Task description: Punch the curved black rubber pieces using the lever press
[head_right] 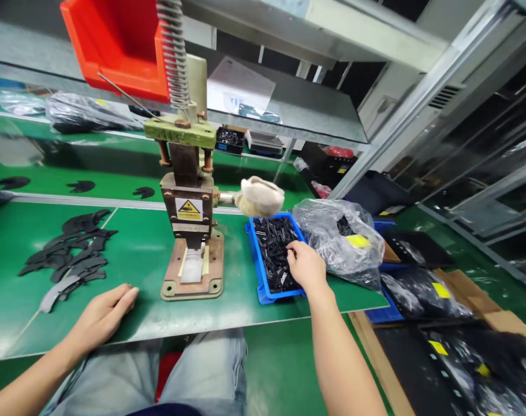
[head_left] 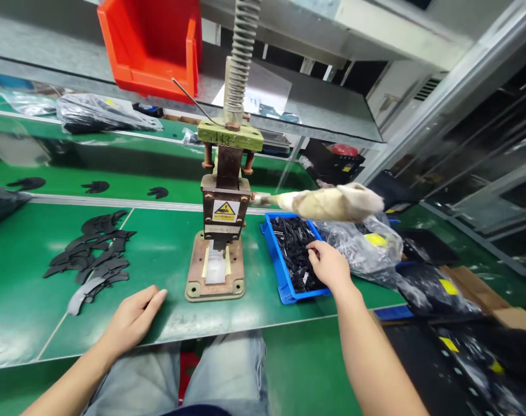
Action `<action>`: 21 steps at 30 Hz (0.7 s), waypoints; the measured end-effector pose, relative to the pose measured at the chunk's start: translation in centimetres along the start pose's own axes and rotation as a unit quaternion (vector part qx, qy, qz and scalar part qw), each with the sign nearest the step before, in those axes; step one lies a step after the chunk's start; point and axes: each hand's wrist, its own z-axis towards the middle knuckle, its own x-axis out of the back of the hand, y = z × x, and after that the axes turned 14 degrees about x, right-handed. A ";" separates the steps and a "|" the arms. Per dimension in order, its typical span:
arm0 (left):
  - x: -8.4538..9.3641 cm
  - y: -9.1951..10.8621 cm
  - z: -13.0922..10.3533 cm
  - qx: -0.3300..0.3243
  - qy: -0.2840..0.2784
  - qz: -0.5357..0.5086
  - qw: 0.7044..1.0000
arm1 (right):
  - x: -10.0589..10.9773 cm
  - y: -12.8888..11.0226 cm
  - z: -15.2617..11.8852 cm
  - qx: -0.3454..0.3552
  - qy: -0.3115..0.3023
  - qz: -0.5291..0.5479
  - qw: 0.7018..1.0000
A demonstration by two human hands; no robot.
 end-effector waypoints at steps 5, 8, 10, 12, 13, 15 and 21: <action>0.0 0.1 0.0 0.004 0.023 0.012 1.000 | 0.5 -0.3 4.0 0.031 -0.004 0.041 0.999; -0.1 0.2 0.1 -0.001 0.027 0.013 1.000 | 1.1 -1.5 5.6 0.048 0.004 0.079 0.996; -0.3 0.2 0.1 0.000 0.032 0.012 0.999 | 1.5 -2.7 6.0 0.058 0.014 0.110 0.992; -0.3 0.2 0.0 0.001 0.039 0.011 0.999 | 1.7 -4.1 5.6 0.065 0.025 0.146 0.987; -0.3 0.3 -0.1 0.000 0.041 0.010 0.999 | 1.8 -4.8 5.1 0.067 0.032 0.167 0.983; -0.2 0.7 -0.3 0.002 0.043 0.003 0.999 | 1.6 -6.3 3.6 0.071 0.053 0.215 0.973; -0.6 6.4 -1.6 -0.052 0.007 -0.069 0.996 | -1.5 -13.1 -3.8 0.101 0.143 0.377 0.910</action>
